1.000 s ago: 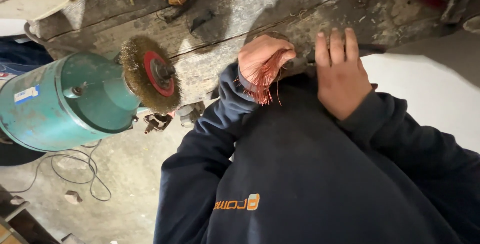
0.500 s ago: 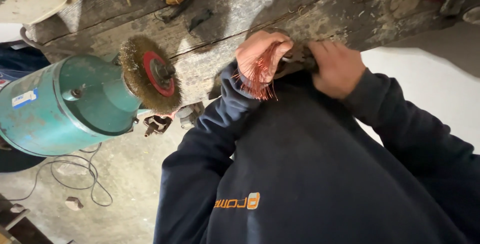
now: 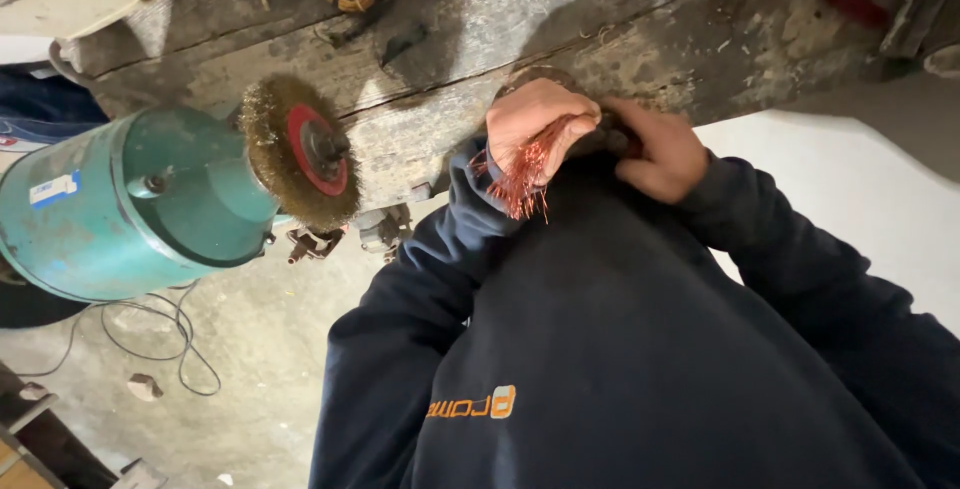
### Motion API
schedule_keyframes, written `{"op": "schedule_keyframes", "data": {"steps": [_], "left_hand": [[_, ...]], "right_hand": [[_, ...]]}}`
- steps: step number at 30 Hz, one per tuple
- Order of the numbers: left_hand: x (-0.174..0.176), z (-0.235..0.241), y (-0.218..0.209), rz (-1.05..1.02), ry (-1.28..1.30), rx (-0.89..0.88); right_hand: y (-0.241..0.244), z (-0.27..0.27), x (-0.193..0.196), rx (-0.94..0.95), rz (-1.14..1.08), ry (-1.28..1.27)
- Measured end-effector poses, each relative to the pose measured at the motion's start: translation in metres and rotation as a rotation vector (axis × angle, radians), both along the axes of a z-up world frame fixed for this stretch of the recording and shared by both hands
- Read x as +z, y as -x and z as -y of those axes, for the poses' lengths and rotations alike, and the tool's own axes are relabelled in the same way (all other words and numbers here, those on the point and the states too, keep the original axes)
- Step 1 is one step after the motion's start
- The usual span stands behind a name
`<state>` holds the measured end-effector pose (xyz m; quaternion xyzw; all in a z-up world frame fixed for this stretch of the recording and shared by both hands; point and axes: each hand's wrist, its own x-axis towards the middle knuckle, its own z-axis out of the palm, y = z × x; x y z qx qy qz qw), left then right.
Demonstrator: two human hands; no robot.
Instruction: Stripping copper wire from an electric motor stator using various hand tools.
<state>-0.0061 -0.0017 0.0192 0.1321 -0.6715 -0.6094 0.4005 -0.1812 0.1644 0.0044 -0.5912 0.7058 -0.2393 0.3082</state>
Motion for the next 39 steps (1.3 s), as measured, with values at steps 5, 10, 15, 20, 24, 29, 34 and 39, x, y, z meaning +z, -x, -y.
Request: {"op": "schedule_keyframes", "data": {"steps": [5,10,15,20,24,29,34,39], "left_hand": [[-0.006,-0.007,0.008,0.061,-0.108,0.053],[0.004,-0.008,-0.003,0.103,-0.356,0.025],[-0.005,-0.005,-0.008,0.018,-0.294,0.008],[0.012,0.015,-0.014,0.131,-0.175,-0.193],[0.005,0.019,-0.011,0.011,-0.275,-0.323],[0.002,0.020,-0.010,0.001,-0.362,-0.436],[-0.007,0.012,-0.007,-0.053,-0.407,-0.316],[-0.009,0.008,-0.010,0.156,-0.237,-0.279]], "right_hand": [[0.013,0.016,0.019,-0.107,0.807,-0.486],[0.003,0.014,0.051,0.120,0.050,-0.470],[-0.001,0.026,0.079,0.302,-0.520,0.029],[0.012,0.032,0.067,0.261,-0.557,0.099],[0.036,0.060,0.072,0.494,-0.773,0.167],[0.032,0.095,0.092,0.731,-0.859,0.387],[0.029,0.079,0.064,0.717,-0.866,0.316],[0.031,0.059,0.047,0.596,-0.760,0.352]]}}
